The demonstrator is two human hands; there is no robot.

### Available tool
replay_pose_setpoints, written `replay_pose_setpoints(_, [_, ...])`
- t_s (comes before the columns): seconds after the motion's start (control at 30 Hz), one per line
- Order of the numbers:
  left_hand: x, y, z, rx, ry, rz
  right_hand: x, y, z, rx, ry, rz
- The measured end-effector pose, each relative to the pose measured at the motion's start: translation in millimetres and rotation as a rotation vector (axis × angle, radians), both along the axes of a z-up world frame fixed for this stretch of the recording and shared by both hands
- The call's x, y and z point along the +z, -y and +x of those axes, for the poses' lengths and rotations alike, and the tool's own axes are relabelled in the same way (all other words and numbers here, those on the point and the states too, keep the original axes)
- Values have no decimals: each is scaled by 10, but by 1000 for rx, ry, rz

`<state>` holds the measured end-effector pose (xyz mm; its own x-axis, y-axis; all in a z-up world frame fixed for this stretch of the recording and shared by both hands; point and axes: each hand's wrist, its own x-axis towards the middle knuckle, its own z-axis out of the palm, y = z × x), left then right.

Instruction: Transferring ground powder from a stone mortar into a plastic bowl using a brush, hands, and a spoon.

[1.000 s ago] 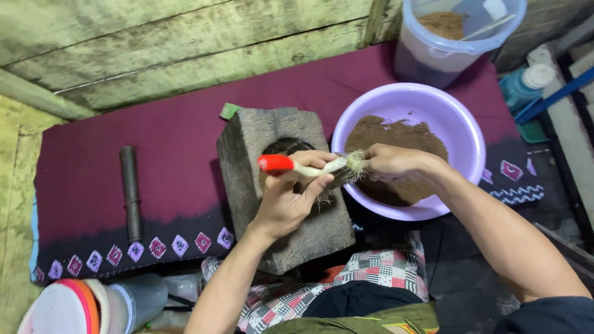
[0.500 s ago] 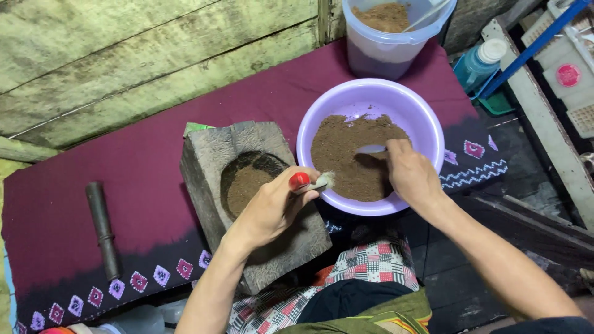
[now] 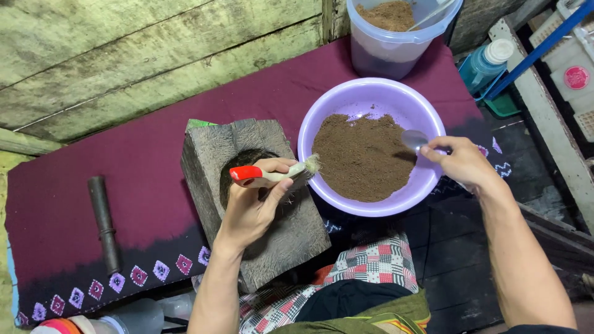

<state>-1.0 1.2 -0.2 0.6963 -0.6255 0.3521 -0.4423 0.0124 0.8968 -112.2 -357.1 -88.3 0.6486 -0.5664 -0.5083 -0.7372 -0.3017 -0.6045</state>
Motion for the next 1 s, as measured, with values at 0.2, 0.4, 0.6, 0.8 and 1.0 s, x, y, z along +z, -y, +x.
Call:
replay_pose_setpoints(0.2, [-30, -26, -16, 34, -28, 9, -281, 87, 14, 78, 97, -23])
replay_pose_setpoints(0.4, [-4, -38, 25, 78, -27, 2, -172, -103, -84, 37, 92, -13])
replay_pose_setpoints(0.6, [-21, -62, 32, 88, -44, -14, -176, -83, -44, 52, 108, -20])
replay_pose_setpoints(0.8, [-8, -82, 32, 107, -73, -17, -300, 61, -7, 111, 86, 25])
replay_pose_setpoints(1.0, [0, -90, -5, 103, -22, 41, -300, -11, -75, 51, 144, 66])
